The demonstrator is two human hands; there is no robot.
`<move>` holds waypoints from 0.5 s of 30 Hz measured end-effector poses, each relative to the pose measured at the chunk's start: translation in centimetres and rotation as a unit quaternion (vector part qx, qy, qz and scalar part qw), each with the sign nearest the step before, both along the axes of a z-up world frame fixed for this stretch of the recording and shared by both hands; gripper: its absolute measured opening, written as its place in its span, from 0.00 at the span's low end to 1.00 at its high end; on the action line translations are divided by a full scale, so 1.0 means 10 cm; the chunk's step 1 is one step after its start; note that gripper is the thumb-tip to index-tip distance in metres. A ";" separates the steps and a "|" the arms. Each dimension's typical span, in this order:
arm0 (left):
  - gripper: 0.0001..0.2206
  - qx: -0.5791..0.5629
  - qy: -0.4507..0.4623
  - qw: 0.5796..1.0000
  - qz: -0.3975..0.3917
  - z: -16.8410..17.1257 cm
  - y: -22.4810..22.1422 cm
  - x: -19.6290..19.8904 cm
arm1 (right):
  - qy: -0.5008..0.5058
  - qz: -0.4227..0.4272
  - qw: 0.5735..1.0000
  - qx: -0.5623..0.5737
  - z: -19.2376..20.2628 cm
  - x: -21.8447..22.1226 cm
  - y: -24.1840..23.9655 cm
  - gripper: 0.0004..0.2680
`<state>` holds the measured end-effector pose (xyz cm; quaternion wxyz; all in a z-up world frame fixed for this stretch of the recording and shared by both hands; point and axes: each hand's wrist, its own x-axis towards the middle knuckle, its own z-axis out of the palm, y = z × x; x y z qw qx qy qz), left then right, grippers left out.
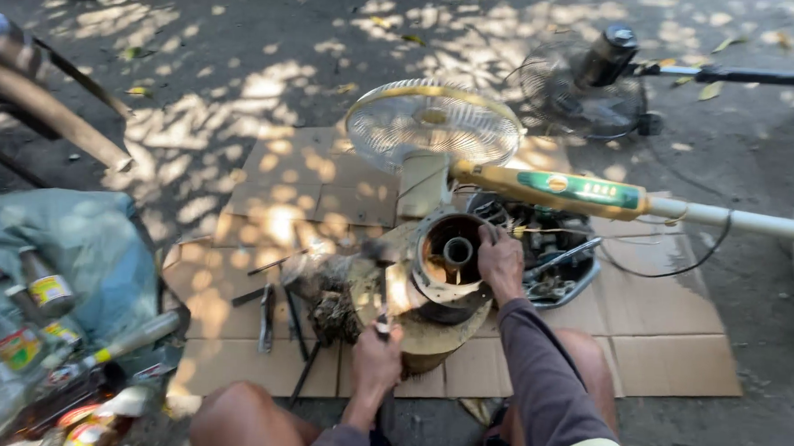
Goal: Disassembling a fan motor housing using a hammer and a punch tool to separate the components
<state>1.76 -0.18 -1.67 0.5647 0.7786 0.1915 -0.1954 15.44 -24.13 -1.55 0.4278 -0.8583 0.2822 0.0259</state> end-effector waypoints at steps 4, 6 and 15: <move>0.13 0.004 -0.098 0.994 0.056 0.21 0.02 -0.18 | 0.025 0.005 1.000 0.007 -0.33 0.00 -0.23 0.22; 0.15 0.002 -0.144 0.988 0.054 0.46 0.07 -0.12 | 0.068 0.001 0.997 0.036 -0.32 0.09 -0.19 0.28; 0.10 0.082 -0.057 0.995 -0.030 -0.40 -0.05 -0.16 | 0.043 -0.037 0.997 0.045 -0.19 -0.19 0.05 0.20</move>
